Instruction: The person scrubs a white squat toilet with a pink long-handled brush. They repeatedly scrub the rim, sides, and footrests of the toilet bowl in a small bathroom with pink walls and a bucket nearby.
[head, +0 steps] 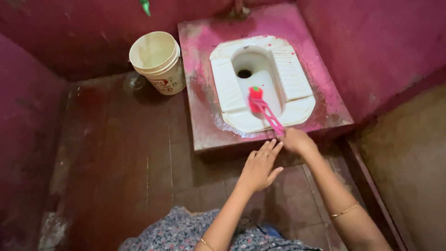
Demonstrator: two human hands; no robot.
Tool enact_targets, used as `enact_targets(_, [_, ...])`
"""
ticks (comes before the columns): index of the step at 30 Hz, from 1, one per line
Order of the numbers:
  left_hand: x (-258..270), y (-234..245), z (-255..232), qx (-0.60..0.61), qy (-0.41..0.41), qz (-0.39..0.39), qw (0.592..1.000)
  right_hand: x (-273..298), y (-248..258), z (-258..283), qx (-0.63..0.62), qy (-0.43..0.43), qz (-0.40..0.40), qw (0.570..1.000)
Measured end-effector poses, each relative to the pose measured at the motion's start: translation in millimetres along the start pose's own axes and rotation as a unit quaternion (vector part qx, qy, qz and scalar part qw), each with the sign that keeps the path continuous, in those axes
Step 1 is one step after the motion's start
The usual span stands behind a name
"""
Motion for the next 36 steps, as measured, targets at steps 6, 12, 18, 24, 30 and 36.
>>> enact_targets(6, [0.1, 1.9, -3.8, -0.035, -0.008, 0.012, 0.999, 11.1, 24.9, -10.9, 0.037, -0.042, -0.015, 0.998])
enact_targets(12, [-2.3, 2.7, -6.9, -0.028, -0.026, -0.009, 0.999, 30.7, 22.9, -6.3, 0.072, 0.008, 0.023, 0.997])
enact_targets(18, [-1.3, 0.9, -12.5, -0.041, -0.045, -0.001, 0.998, 30.7, 45.9, -8.9, 0.071, -0.053, -0.008, 0.996])
enact_targets(24, [-1.6, 5.7, -16.3, -0.044, -0.042, -0.016, 0.998, 39.8, 14.7, 0.3, 0.053, -0.010, 0.037, 0.998])
enact_targets(30, [-6.0, 12.6, -20.1, -0.036, -0.042, 0.012, 0.998, -31.6, 7.5, -7.4, 0.021, -0.067, -0.007, 0.998])
enact_targets(36, [-7.9, 22.0, -20.8, -0.027, -0.030, -0.014, 0.999, -91.2, -33.8, 10.3, -0.023, 0.007, 0.039, 0.999])
Point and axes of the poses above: each hand's wrist, its own x-axis away from the middle knuckle, its own y-axis out of the back of the hand, z = x × y, the point moved 3 cm from there along -x, towards the middle knuckle, and after that the axes turned 9 degrees about -y, right-handed, at the moved point
